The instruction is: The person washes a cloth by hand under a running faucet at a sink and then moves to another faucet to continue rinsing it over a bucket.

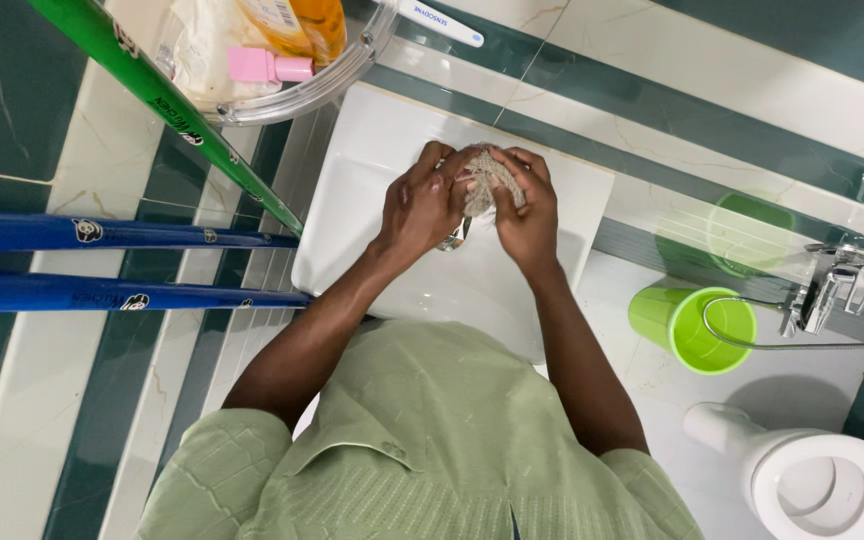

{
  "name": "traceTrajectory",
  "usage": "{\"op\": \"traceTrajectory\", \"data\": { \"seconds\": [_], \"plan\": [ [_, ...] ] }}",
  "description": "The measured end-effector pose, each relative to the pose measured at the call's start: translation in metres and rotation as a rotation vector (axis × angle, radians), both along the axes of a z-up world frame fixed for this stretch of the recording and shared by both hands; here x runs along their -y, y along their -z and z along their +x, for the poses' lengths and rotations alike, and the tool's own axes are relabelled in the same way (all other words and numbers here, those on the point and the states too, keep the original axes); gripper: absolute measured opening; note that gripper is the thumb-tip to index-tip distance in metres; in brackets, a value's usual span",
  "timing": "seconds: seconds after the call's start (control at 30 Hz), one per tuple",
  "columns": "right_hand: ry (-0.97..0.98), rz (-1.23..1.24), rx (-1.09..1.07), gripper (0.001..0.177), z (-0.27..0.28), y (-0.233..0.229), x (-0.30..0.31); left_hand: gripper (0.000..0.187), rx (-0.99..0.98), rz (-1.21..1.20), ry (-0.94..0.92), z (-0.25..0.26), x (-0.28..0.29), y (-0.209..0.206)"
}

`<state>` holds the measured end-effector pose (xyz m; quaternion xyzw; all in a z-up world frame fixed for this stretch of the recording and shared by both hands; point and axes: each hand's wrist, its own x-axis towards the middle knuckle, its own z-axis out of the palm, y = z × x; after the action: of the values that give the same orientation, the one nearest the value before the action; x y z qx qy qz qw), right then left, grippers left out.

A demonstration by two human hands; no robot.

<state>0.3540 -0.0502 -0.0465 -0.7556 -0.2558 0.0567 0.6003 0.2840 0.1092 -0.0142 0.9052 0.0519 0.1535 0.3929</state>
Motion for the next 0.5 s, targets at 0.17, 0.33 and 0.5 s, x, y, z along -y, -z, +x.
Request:
{"op": "traceTrajectory", "data": {
  "seconds": [0.17,0.33,0.5],
  "plan": [
    [0.029,-0.077,-0.040,0.039,0.025,-0.002,-0.008,0.040,-0.025,0.013,-0.042,0.025,-0.007,0.003],
    [0.025,0.006,-0.018,0.040,-0.008,0.001,0.001,0.041,-0.030,-0.011,-0.056,-0.002,0.007,0.003],
    [0.034,-0.039,-0.014,0.043,-0.016,-0.001,0.006,0.043,-0.119,-0.042,-0.038,-0.011,0.007,0.001]
  ]
}}
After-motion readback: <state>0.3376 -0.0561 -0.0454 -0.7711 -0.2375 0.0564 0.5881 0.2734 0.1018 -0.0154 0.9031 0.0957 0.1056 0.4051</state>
